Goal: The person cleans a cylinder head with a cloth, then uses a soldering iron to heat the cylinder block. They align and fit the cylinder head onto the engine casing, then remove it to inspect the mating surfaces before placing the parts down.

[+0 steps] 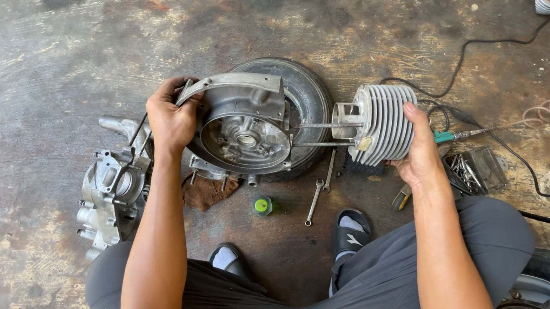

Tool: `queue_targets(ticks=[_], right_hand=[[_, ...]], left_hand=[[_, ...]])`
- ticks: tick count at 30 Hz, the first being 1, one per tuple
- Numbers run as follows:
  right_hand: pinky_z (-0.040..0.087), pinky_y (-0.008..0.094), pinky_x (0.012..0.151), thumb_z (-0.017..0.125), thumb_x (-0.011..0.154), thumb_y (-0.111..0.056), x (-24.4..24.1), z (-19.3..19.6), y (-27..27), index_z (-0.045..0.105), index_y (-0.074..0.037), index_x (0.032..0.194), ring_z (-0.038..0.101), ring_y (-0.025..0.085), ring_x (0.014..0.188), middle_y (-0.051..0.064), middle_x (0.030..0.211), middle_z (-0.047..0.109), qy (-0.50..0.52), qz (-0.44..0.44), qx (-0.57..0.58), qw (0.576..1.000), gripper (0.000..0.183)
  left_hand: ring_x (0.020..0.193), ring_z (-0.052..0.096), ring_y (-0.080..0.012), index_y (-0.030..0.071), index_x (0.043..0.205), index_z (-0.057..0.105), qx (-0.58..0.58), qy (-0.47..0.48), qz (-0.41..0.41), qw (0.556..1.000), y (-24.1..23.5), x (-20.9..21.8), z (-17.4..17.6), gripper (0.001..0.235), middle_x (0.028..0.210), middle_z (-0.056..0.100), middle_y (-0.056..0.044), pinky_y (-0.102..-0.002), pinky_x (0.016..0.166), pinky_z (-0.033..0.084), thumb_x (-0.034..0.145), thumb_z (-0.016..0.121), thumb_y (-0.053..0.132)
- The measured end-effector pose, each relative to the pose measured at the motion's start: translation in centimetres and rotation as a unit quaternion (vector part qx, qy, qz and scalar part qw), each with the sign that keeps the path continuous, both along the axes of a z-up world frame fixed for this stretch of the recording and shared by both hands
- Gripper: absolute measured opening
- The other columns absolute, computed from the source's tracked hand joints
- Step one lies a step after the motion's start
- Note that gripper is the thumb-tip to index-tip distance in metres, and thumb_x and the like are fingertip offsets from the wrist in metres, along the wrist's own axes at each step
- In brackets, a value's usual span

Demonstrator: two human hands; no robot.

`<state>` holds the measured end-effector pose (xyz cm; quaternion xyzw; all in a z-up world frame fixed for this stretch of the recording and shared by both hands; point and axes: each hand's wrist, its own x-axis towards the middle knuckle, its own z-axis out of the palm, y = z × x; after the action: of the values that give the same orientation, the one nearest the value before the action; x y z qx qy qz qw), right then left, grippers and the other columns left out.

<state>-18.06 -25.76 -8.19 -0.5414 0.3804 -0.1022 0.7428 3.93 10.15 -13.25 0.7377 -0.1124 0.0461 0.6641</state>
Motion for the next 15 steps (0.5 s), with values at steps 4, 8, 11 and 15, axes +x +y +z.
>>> queue_targets(ticks=[4,8,11,15], right_hand=[[0.067,0.044,0.060,0.068,0.084,-0.068,-0.1,-0.4,-0.4,0.053,-0.006,0.120,0.077,0.026,0.076,0.009,0.095,0.070,0.000,-0.001,-0.003,1.000,0.073],[0.068,0.042,0.061,0.067,0.084,-0.069,-0.2,0.3,0.1,0.053,-0.005,0.121,0.077,0.025,0.076,0.009,0.095,0.069,0.001,0.012,-0.008,1.000,0.075],[0.068,0.040,0.061,0.067,0.086,-0.069,-0.3,0.1,-0.2,0.053,-0.004,0.122,0.077,0.025,0.077,0.010,0.096,0.069,-0.002,0.028,-0.017,0.999,0.076],[0.068,0.040,0.061,0.067,0.087,-0.070,-0.1,-0.5,-1.0,0.053,-0.004,0.123,0.077,0.026,0.078,0.011,0.096,0.069,-0.007,0.045,-0.034,0.998,0.077]], left_hand=[[0.076,0.068,-0.0131,0.010,0.103,0.078,-0.004,0.001,0.002,1.000,-0.2,-0.1,0.2,0.020,0.085,0.075,-0.011,-0.027,0.074,0.056,0.086,0.086,0.007],[0.074,0.066,-0.0121,0.009,0.103,0.078,-0.015,0.008,-0.003,1.000,-0.3,0.0,0.2,0.019,0.084,0.074,-0.010,-0.026,0.073,0.056,0.087,0.085,0.006],[0.072,0.065,-0.0115,0.010,0.103,0.078,-0.006,0.009,-0.002,1.000,-0.1,-0.1,0.1,0.019,0.082,0.074,-0.010,-0.026,0.071,0.055,0.086,0.086,0.006],[0.070,0.067,-0.0116,0.010,0.103,0.078,-0.007,0.011,-0.004,1.000,-0.2,-0.1,0.3,0.019,0.080,0.073,-0.009,-0.025,0.069,0.055,0.086,0.086,0.007]])
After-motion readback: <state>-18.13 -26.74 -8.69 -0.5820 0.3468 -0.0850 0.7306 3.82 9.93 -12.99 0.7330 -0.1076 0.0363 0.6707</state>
